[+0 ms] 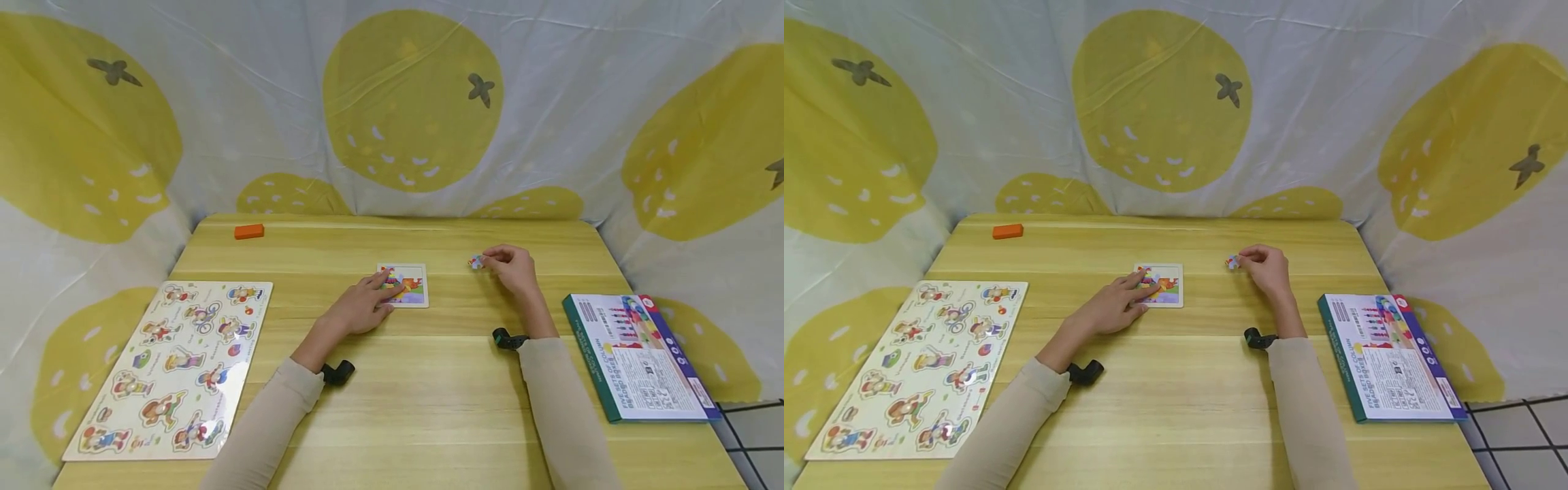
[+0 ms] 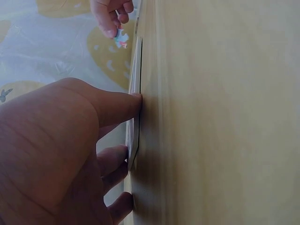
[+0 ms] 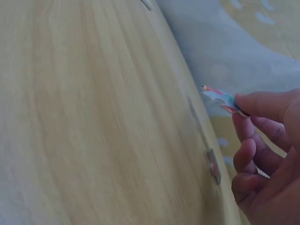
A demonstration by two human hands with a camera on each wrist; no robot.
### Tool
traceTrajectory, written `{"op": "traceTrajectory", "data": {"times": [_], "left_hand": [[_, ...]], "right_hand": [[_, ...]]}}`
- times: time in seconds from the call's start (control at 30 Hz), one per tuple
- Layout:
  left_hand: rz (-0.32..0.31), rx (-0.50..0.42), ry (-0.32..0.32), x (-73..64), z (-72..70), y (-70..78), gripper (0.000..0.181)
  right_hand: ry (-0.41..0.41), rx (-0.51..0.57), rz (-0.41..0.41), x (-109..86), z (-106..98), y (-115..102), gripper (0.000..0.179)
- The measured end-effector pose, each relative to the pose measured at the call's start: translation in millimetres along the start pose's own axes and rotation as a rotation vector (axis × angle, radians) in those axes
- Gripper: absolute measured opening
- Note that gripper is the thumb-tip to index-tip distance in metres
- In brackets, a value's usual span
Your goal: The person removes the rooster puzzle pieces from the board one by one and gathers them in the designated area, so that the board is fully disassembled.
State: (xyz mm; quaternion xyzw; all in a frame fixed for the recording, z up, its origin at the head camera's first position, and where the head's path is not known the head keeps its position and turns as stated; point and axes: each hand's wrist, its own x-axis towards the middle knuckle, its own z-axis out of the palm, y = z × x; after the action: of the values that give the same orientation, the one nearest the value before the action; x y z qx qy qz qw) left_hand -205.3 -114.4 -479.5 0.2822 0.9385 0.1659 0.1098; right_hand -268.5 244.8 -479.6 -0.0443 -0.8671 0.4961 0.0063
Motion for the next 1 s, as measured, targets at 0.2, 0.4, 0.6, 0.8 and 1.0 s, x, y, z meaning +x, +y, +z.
{"op": "traceTrajectory", "data": {"times": [0.2, 0.4, 0.6, 0.8, 1.0], "left_hand": [[-0.001, 0.016, -0.008, -0.3, -0.7, 0.1, 0.053], [-0.005, 0.012, -0.014, 0.3, -0.9, 0.6, 0.053], [-0.011, -0.004, -0.013, -1.2, -2.5, 2.9, 0.053], [-0.015, -0.024, 0.003, -2.5, -1.9, 3.7, 0.053], [-0.014, -0.020, 0.009, -2.8, -3.5, 4.2, 0.053]], "right_hand": [[0.011, -0.062, 0.003, 6.9, 1, 5, 0.023], [0.052, -0.117, -0.020, 10.8, 7, 8, 0.022], [0.052, -0.142, -0.017, 10.7, 12, 8, 0.022], [0.046, -0.172, -0.027, 10.1, 14, 8, 0.023], [0.058, -0.190, -0.046, 9.6, 16, 9, 0.020]]}}
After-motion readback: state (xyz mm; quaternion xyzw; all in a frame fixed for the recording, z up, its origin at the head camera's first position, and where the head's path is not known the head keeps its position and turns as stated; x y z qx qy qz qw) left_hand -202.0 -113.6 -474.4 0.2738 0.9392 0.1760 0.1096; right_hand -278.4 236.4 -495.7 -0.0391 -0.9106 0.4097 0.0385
